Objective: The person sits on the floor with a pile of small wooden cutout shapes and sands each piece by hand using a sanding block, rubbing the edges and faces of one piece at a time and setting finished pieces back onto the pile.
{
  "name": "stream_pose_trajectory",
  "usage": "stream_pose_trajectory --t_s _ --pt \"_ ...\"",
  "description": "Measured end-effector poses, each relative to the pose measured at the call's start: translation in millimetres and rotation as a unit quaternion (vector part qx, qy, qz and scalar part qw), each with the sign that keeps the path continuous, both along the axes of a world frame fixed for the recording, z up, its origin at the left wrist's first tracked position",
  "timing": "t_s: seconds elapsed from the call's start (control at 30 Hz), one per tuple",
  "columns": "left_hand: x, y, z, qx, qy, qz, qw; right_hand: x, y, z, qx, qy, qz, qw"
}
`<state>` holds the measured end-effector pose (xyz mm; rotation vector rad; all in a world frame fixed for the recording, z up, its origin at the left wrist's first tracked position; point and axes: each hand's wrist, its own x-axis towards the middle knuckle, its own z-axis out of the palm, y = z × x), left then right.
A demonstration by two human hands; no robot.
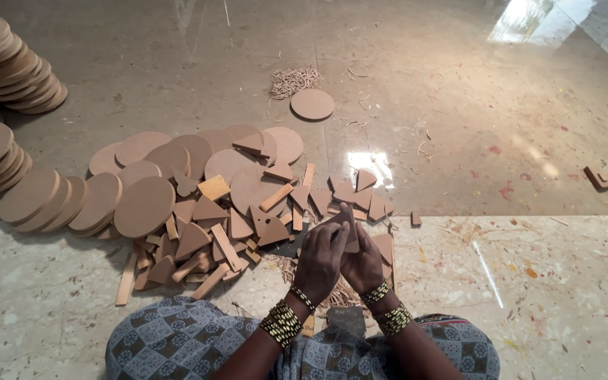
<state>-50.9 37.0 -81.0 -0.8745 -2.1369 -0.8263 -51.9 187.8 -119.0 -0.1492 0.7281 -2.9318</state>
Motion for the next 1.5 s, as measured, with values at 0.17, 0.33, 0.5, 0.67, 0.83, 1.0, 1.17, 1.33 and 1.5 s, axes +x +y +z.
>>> stream_pose_trajectory --t_s 0.17,0.33,0.5,0.67,0.83,1.0,1.17,1.33,1.5 --pt "30.9 1.1 -25.0 -0.074 0.0 -0.023 0.997 10.0 -5.0 0.0 0.07 0.078 0.007 0.994" --pt "11.4 0.2 -25.9 -0.049 -0.014 0.014 0.999 15.5 -15.2 1.7 0.083 -0.04 -0.031 0.995" --pt "31.2 9.0 -37.6 -0.109 -0.026 -0.043 0.993 12.6 1.3 2.9 0.179 0.05 -0.102 0.977" --pt "19.4 23.3 -44.1 -0.115 -0.021 0.022 0.993 16.3 -3.6 -0.2 0.142 -0.106 -0.09 0.98" --pt "15.8 23.0 -40.4 -0.13 -0.027 -0.011 0.991 11.5 -1.7 -0.6 0.162 -0.03 -0.089 0.982" --pt "26.6 24.6 -44.3 -0.151 -0.02 0.007 0.988 11.7 2.6 -8.6 0.181 0.06 -0.054 0.98" --pt "-6.5 14.7 -43.8 -0.119 -0.047 0.031 0.991 12.7 -9.2 -6.5 0.132 -0.12 -0.093 0.98" --pt "33.4 23.0 -53.4 -0.147 -0.025 -0.025 0.989 13.0 3.3 2.5 0.184 -0.03 -0.083 0.979" --pt "8.8 21.6 -54.7 -0.18 -0.041 0.062 0.981 10.5 4.3 -26.3 0.144 -0.115 -0.087 0.979"
